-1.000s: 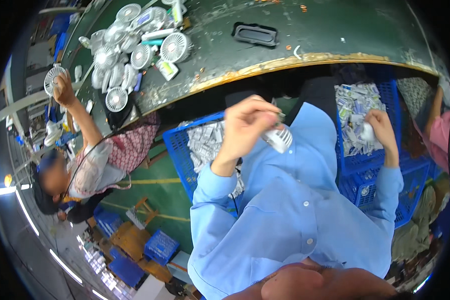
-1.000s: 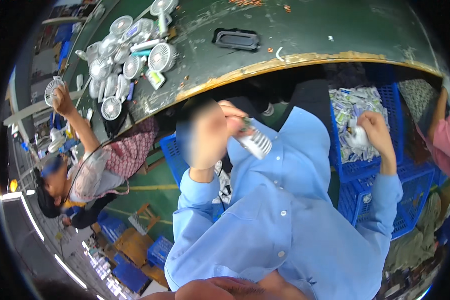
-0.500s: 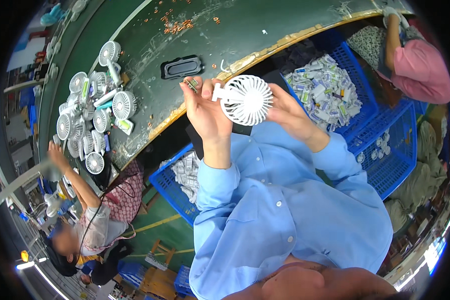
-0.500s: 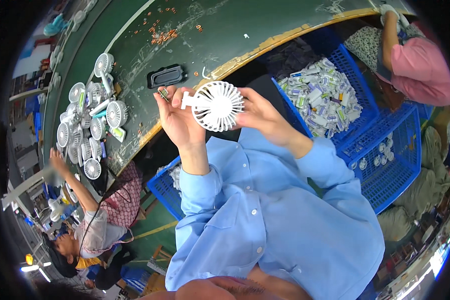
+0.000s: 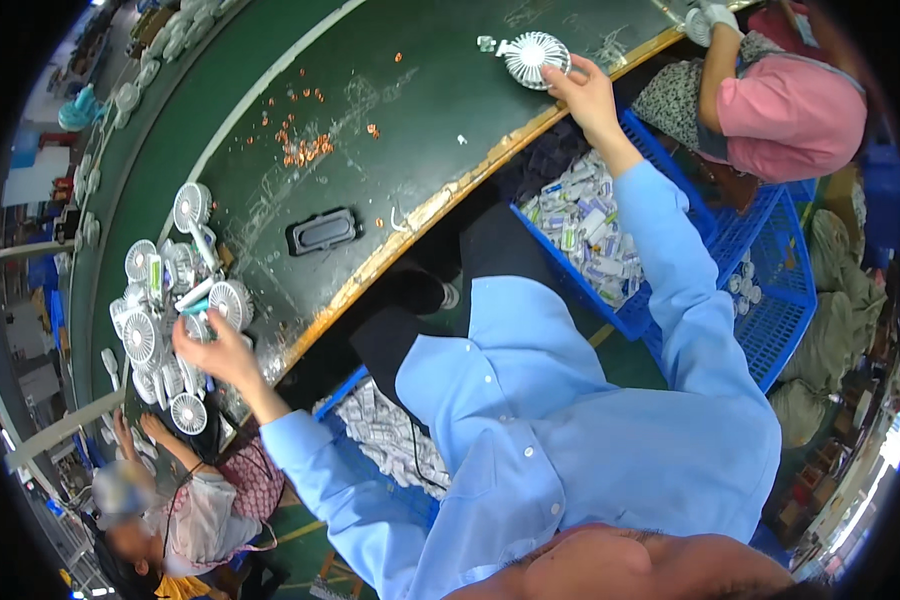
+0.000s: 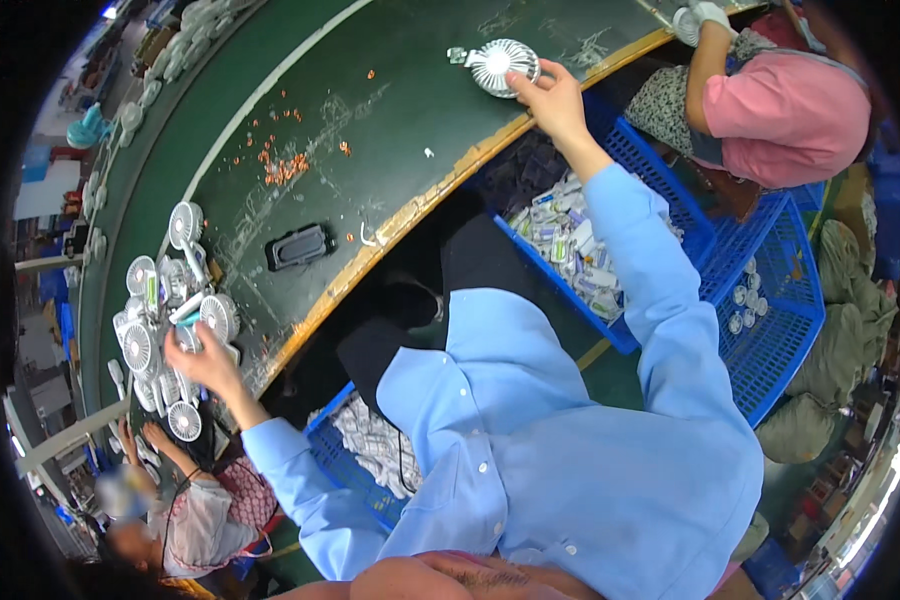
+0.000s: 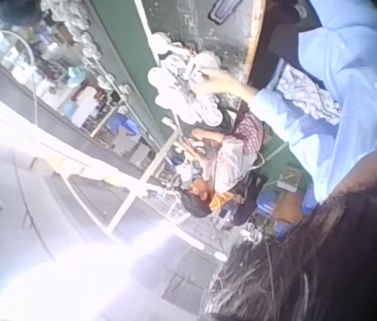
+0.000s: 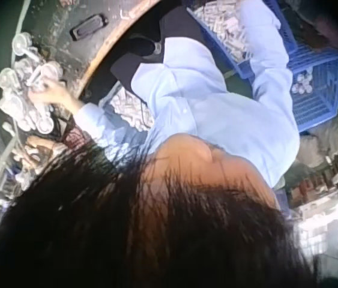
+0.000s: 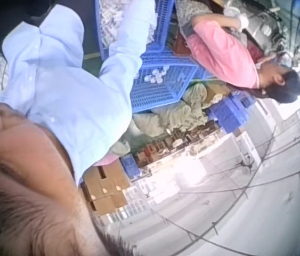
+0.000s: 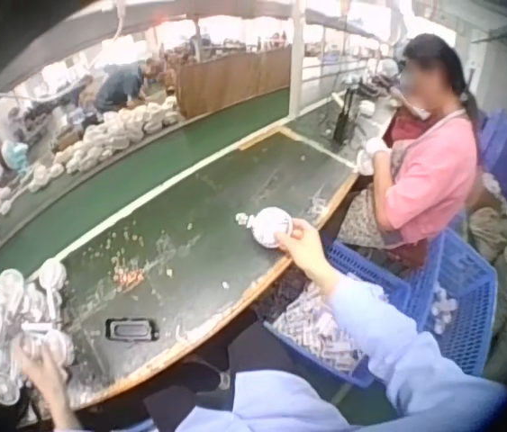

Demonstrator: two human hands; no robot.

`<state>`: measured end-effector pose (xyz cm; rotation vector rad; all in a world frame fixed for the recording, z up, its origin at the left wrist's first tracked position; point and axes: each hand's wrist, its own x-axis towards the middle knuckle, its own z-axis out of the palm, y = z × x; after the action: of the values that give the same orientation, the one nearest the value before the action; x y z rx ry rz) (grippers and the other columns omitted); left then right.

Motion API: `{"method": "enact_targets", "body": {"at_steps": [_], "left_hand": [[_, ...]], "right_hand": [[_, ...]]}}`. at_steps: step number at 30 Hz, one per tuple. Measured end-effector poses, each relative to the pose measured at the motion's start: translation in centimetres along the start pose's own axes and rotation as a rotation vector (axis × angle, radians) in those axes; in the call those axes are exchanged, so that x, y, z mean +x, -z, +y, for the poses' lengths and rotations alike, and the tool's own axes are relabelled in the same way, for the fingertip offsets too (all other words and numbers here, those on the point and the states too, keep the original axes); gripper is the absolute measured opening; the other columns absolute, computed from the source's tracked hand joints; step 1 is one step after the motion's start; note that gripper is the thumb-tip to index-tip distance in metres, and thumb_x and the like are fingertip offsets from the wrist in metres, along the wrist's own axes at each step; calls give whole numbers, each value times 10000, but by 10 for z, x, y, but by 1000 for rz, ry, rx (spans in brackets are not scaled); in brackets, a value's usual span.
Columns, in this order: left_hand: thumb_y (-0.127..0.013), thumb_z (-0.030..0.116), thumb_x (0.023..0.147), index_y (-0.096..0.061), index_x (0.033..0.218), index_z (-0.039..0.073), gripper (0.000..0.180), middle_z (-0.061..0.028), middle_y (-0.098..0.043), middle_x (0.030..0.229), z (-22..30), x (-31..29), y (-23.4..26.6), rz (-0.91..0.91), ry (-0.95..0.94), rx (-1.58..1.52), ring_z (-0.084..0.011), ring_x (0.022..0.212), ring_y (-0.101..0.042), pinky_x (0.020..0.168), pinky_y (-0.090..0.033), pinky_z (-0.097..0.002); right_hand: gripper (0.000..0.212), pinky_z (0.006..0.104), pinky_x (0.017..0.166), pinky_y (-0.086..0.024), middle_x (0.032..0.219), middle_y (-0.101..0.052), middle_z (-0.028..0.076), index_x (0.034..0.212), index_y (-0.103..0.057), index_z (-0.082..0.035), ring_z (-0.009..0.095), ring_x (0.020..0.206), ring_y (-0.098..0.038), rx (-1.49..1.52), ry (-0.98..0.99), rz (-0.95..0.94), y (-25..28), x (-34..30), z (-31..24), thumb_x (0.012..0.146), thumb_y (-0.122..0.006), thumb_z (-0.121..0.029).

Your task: Manually assembling the internal components and housing of portable mini fans.

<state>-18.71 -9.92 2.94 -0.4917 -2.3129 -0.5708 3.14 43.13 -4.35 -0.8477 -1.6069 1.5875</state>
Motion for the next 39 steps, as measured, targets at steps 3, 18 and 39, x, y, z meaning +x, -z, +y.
{"method": "enact_targets", "body": {"at_steps": [3, 18, 39], "left_hand": [[-726, 410, 770, -508, 1198, -51, 666, -224, -522, 1197, -61, 28, 19, 52, 10, 337, -387, 1143, -471, 968, -379, -491], [-795, 503, 604, -415, 1332, -12, 970, -245, -495, 1246, -115, 107, 38, -273, 168, 289, -393, 1177, -494, 951, -437, -440], [-907, 258, 519, -424, 1293, -25, 956, -203, -532, 1224, 160, -1, 57, -302, -300, -927, -314, 1090, -557, 915, -471, -387]], "right_hand": [[711, 250, 634, -528, 936, -673, 163, 1223, -428, 153, 162, 724, -657, -23, 3, 124, 6, 63, 22, 764, -788, -254], [321, 277, 830, -456, 1072, -602, 89, 1174, -568, -11, 145, 951, -566, -315, 384, -31, -36, -38, 3, 909, -620, -185], [252, 293, 819, -471, 935, -671, 95, 989, -659, 14, 160, 891, -615, 112, -104, -1464, -109, -222, -114, 844, -632, -190]]}}
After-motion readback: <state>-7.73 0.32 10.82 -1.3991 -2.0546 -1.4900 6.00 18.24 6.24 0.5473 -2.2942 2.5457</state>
